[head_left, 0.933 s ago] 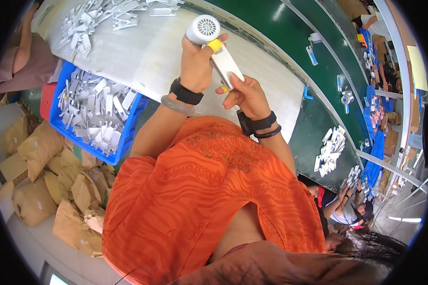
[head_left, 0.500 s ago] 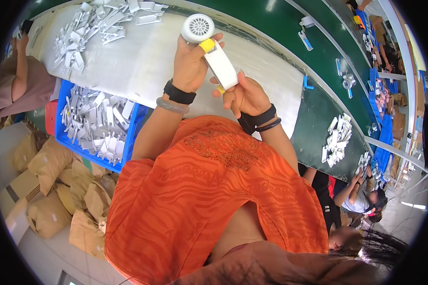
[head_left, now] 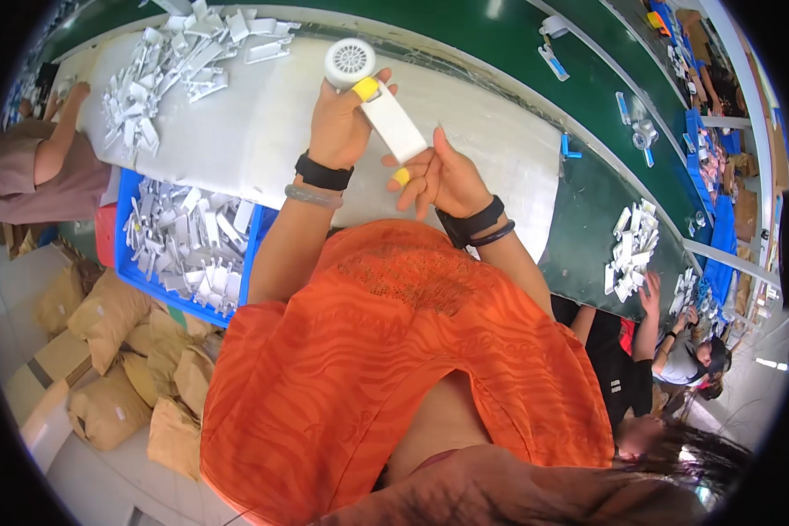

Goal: Assembling small white plastic components by snapping pieces together on a factory assembly line.

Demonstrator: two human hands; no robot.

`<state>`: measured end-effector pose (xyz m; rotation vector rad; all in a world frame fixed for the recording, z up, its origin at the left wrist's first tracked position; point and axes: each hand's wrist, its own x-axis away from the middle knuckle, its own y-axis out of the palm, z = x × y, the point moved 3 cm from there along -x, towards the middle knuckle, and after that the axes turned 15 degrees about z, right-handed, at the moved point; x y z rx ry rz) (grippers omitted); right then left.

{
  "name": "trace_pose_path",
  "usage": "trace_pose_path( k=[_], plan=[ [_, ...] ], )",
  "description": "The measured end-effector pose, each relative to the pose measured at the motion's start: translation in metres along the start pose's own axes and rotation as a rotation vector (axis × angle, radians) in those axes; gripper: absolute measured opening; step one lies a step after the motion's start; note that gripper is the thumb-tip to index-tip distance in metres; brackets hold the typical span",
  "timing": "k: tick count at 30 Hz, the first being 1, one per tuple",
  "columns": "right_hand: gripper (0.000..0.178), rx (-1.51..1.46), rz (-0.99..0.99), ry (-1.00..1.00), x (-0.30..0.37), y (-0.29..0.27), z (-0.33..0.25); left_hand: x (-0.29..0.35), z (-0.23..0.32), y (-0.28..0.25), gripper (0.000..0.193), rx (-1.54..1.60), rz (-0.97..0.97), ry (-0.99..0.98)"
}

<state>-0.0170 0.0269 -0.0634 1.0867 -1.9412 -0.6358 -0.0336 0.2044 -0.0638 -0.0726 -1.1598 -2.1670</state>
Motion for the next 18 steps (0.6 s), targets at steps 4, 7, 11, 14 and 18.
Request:
trace_pose_path(
  k=[4, 7, 11, 14, 18],
  plan=[
    [0.067, 0.028, 0.122, 0.019, 0.002, -0.015, 0.006, -0.021, -0.01, -0.011, 0.033, -0.01, 0.043, -0.147],
    [0.055, 0.124, 0.274, -0.042, 0.006, -0.033, 0.002, -0.036, -0.02, -0.005, 0.028, -0.045, 0.077, -0.231],
    [0.041, 0.118, 0.358, -0.138, 0.024, -0.059, -0.016, -0.082, -0.035, -0.008, 0.034, -0.138, 0.101, -0.35],
    [0.037, 0.199, 0.512, -0.153, 0.047, -0.083, -0.036, -0.134, -0.037, 0.002, 0.038, -0.244, 0.065, -0.377],
    [0.037, 0.389, 0.763, -0.201, 0.085, -0.111, -0.073, -0.212, -0.048, 0.037, 0.041, -0.447, 0.077, -0.351]
  ],
)
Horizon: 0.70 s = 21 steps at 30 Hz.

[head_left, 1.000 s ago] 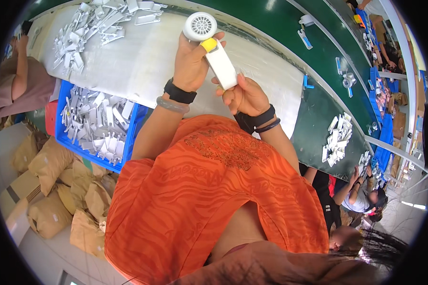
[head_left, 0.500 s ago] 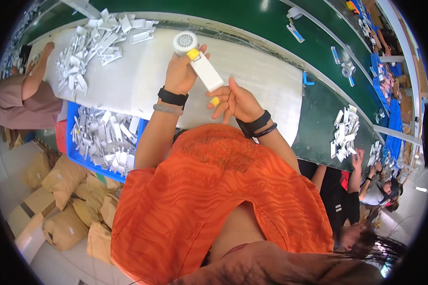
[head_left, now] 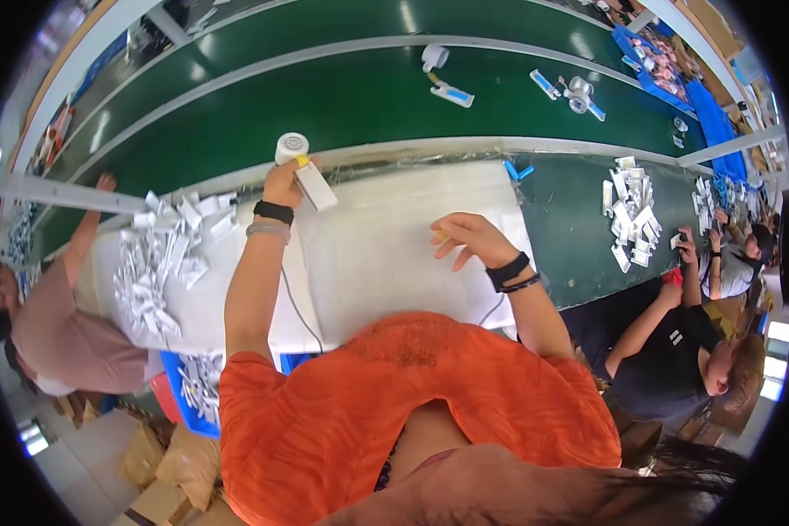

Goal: Assembling small white plastic components by snapping pieces together on a factory assembly line.

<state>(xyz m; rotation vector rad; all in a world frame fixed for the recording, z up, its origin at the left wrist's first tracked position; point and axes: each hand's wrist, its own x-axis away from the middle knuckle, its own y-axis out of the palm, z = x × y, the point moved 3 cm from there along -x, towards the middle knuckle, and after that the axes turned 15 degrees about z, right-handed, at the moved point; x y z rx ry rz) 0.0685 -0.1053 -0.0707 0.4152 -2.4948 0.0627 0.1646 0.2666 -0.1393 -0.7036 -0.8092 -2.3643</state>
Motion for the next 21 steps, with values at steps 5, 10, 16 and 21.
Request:
trace_pose_path(
  k=[5, 10, 16, 21],
  plan=[
    [0.026, 0.118, 0.102, -0.073, -0.048, -0.066, -0.017, -0.152, 0.025, -0.003, 0.048, -0.382, 0.287, 0.596],
    [0.02, 0.659, 0.343, -0.644, -0.143, -0.1, -0.06, -0.208, 0.035, 0.018, 0.088, -0.961, 0.694, 1.021],
    [0.037, 0.912, 0.785, -0.97, -0.272, -0.072, -0.112, -0.184, 0.032, -0.004, 0.078, -1.054, 0.68, 1.343],
    [0.019, 1.382, 0.739, -1.438, -0.361, -0.07, -0.127, -0.085, 0.013, 0.021, 0.052, -0.862, 0.188, 1.199]
  ],
)
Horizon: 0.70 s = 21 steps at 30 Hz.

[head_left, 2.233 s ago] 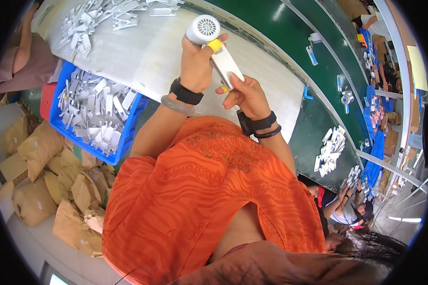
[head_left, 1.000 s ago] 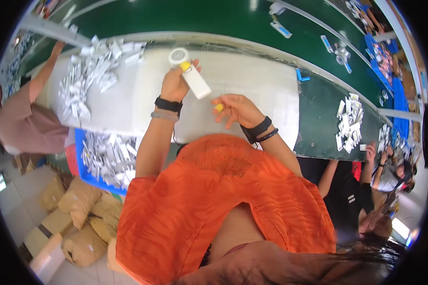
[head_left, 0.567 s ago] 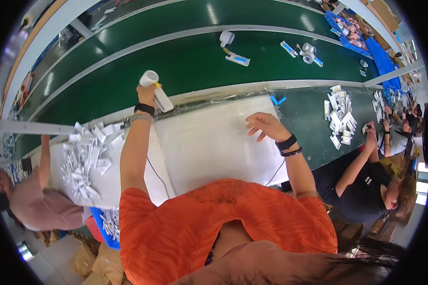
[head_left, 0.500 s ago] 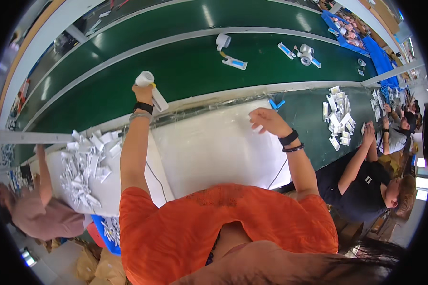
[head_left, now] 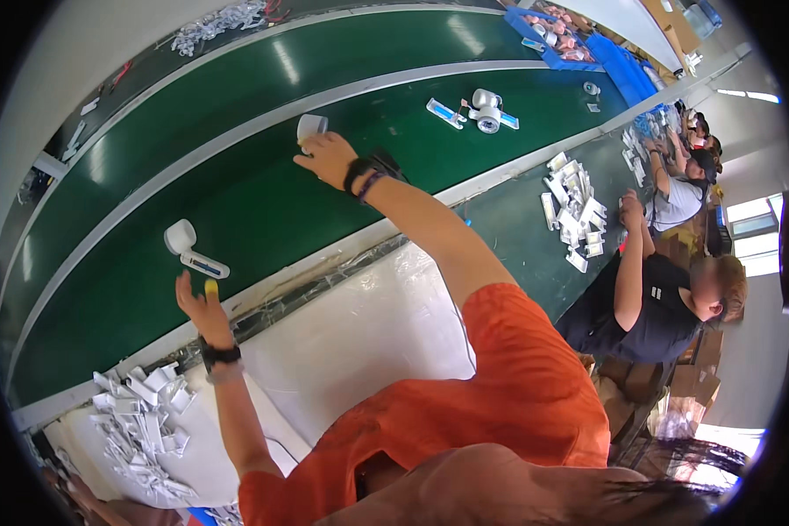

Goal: Assembling small white plastic components by snapping pieces together on a factory assembly line.

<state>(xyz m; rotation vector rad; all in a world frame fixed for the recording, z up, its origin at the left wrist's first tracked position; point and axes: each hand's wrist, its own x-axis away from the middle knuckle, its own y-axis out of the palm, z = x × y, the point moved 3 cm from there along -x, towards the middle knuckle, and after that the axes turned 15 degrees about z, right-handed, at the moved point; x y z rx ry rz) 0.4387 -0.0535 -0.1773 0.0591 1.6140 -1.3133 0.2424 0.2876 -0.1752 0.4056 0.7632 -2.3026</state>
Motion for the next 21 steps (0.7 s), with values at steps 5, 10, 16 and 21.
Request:
trace_pose_path(
  k=[5, 10, 16, 21],
  plan=[
    [0.015, 0.141, -0.226, -0.309, -0.034, 0.014, -0.014, 0.061, 0.032, -0.056, 0.038, 0.043, -0.116, -0.145],
    [0.017, -0.094, -0.143, -0.104, -0.03, -0.02, -0.025, 0.102, 0.071, -0.064, 0.032, 0.502, -0.176, -0.667],
    [0.024, -0.523, -0.294, 0.043, -0.008, -0.148, -0.114, 0.095, 0.182, -0.071, 0.075, 0.025, -0.315, 0.266],
    [0.028, -0.927, -0.497, 0.229, 0.025, -0.237, -0.198, 0.136, 0.199, -0.066, 0.092, 0.186, -0.531, 0.167]
  ],
)
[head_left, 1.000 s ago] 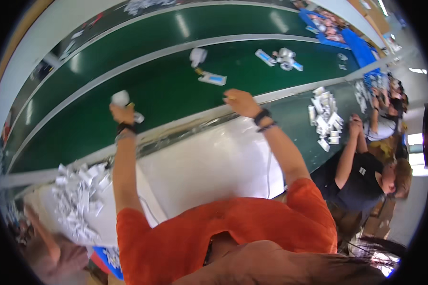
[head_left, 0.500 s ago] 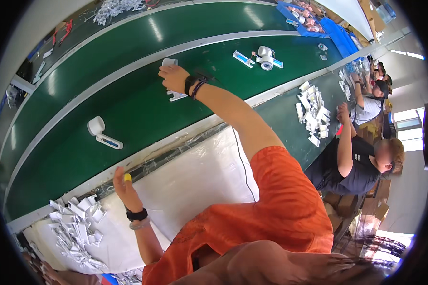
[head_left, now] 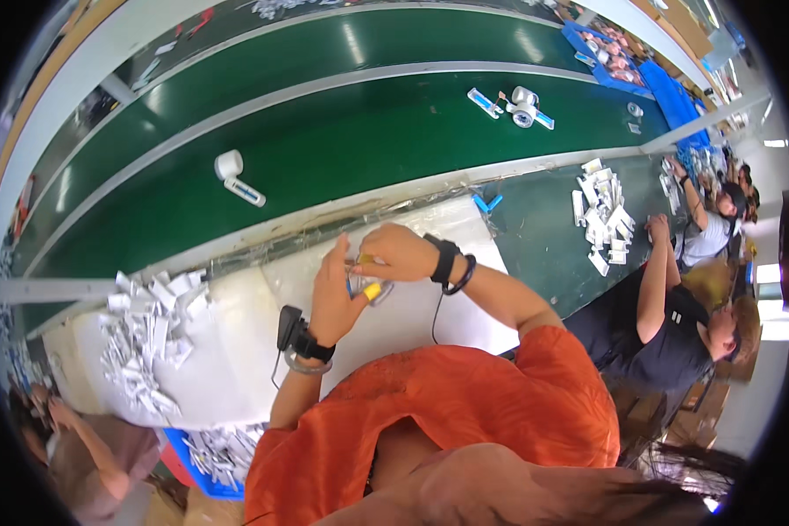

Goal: Assembling small white plastic components by snapping pieces together on a factory assembly line.

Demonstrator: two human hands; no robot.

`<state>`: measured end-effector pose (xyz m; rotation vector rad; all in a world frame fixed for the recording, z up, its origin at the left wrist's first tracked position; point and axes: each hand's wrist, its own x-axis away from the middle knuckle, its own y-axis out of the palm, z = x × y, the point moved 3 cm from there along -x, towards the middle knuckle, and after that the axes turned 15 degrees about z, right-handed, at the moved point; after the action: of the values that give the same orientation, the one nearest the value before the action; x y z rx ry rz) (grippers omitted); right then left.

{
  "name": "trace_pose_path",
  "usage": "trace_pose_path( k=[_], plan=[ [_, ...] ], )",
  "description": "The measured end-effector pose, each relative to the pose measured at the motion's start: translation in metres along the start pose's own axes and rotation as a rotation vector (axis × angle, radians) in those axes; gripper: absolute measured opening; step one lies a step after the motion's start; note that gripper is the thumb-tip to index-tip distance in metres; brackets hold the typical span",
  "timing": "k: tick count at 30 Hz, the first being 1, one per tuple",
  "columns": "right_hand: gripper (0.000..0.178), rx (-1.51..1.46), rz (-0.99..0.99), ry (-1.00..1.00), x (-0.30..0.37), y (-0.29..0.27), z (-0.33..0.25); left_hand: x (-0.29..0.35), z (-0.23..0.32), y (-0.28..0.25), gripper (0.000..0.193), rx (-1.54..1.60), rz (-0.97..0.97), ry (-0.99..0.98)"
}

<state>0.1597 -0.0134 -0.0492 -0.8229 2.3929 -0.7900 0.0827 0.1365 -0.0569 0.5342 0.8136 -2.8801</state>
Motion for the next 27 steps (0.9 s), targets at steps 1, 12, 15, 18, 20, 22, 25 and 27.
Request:
trace_pose_path(
  k=[1, 12, 15, 18, 20, 22, 25, 27],
  plan=[
    [0.028, -0.007, -0.025, -0.022, 0.013, 0.001, -0.013, 0.006, 0.009, -0.002, 0.092, -0.011, 0.028, -0.016],
    [0.019, -0.331, -0.26, 0.138, 0.113, -0.023, -0.069, 0.073, 0.038, -0.024, 0.038, 0.102, -0.229, -0.262],
    [0.026, -0.439, -0.324, 0.25, 0.126, -0.017, -0.077, 0.071, 0.067, -0.034, 0.039, 0.188, -0.089, -0.389],
    [0.023, -0.667, -0.251, 0.475, 0.137, -0.005, -0.084, 0.081, 0.067, -0.027, 0.041, 0.361, 0.033, -0.406],
    [0.018, -0.652, -0.187, 0.446, 0.135, 0.0, -0.089, 0.09, 0.065, -0.024, 0.042, 0.382, 0.139, -0.288],
    [0.014, -0.54, -0.116, 0.431, 0.135, 0.004, -0.091, 0.093, 0.075, -0.028, 0.043, 0.503, 0.034, -0.498],
    [0.011, -0.411, 0.092, 0.429, 0.136, 0.015, -0.098, 0.098, 0.08, -0.035, 0.037, 0.719, -0.092, -0.567],
    [0.015, -0.177, 0.471, 0.356, 0.137, 0.012, -0.1, 0.098, 0.087, -0.036, 0.033, 0.797, -0.086, -0.604]
  ],
)
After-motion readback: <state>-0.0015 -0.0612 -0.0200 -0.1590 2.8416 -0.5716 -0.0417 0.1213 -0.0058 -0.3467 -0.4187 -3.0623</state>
